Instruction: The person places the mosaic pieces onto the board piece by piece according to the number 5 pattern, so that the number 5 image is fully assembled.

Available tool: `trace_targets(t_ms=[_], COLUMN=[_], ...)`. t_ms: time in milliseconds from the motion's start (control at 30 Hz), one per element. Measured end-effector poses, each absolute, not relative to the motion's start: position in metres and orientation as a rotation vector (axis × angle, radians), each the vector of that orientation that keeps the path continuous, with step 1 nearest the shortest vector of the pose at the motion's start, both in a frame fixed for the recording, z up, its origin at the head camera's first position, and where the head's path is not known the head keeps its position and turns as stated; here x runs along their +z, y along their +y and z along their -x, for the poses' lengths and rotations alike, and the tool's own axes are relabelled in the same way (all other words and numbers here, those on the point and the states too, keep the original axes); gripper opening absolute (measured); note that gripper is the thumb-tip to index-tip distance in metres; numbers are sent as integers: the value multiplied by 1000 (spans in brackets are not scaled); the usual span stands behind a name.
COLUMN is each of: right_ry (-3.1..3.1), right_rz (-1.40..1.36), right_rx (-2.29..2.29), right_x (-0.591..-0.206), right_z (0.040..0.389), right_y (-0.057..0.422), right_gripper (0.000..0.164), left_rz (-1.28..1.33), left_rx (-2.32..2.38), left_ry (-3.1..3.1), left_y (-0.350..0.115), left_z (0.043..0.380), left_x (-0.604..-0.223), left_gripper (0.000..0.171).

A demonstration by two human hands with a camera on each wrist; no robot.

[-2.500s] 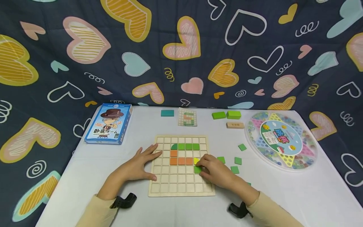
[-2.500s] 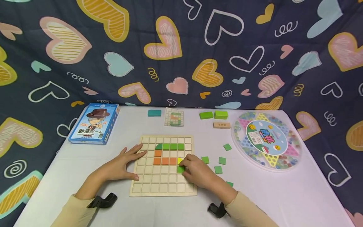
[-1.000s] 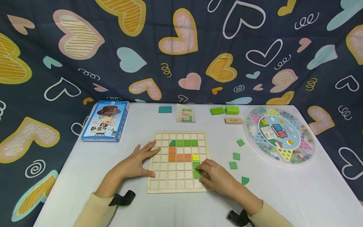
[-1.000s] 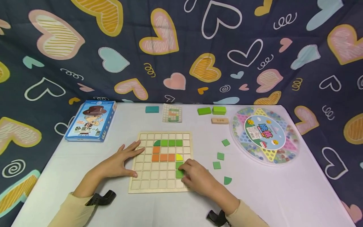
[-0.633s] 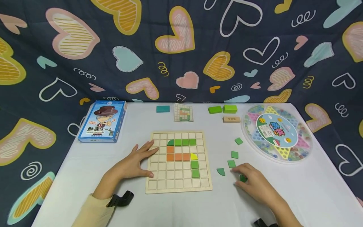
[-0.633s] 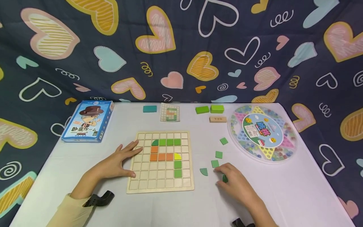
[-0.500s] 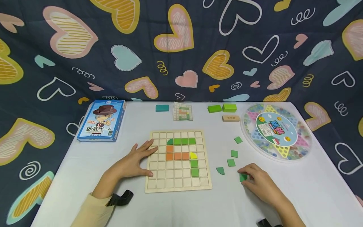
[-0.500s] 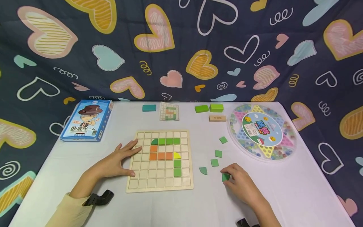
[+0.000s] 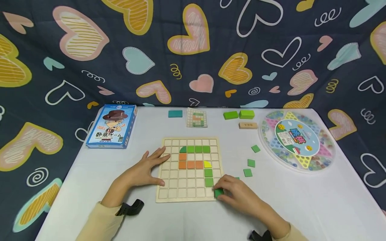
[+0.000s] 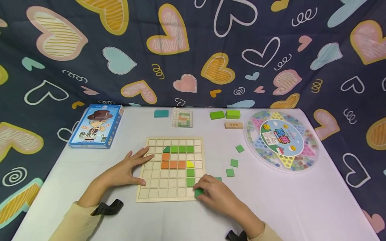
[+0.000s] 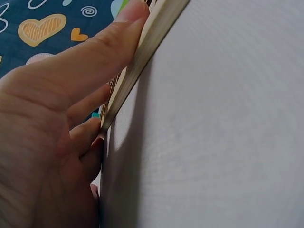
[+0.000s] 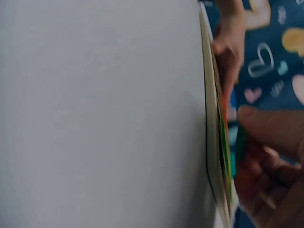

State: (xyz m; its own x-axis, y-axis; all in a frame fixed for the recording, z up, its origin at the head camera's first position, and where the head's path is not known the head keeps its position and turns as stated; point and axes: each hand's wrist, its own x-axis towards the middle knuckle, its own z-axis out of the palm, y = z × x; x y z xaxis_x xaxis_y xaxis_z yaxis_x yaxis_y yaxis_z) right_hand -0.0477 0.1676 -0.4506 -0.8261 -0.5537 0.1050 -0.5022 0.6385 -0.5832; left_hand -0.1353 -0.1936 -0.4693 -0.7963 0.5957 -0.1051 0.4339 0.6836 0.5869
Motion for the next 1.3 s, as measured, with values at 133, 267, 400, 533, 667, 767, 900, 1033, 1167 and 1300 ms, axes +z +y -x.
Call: trace_targets(t_ms=[133,267,400,533,667,767,900,1033,1167,1300], right_ry=[2755,2786,2798,2765,2762,2816,2974,3136,3186,3170], right_rz=[936,943,949,930,893,865,753,563,343,155], right_rx=[-890,-870,-892,-931,-990,-1072,-1114,-1031,-962,-824], right_x=[-456,-459,-459,-459,-459,-458,-455,-454,-454,-454], right_z=[52,54,54,53,52,53,64,85,111,131], right_y=[151,147,145,144,147,158,188,230,260,272], right_gripper=[20,21,22,24,27,29,34,36,36,40], left_rz=[-833,-838,-831,-830,-822,-819,-817,-814,-816,-831], left_rx=[813,810,807,804,809,818,826,824,834,836], left_ry=[2600,2604,2611,2614,2616,2617,2615,2617,2616,2612], left_y=[-191,-190,-191,-192,-192,-193,-193,-193,-193,-193], left_z=[136,137,138,138,138,137,136,135,135,135], left_x=[-470,-469,-468,-468,-469,-469,-470,-471,-471,-472], left_gripper=[102,102,102,102,103,103,103,103,103,103])
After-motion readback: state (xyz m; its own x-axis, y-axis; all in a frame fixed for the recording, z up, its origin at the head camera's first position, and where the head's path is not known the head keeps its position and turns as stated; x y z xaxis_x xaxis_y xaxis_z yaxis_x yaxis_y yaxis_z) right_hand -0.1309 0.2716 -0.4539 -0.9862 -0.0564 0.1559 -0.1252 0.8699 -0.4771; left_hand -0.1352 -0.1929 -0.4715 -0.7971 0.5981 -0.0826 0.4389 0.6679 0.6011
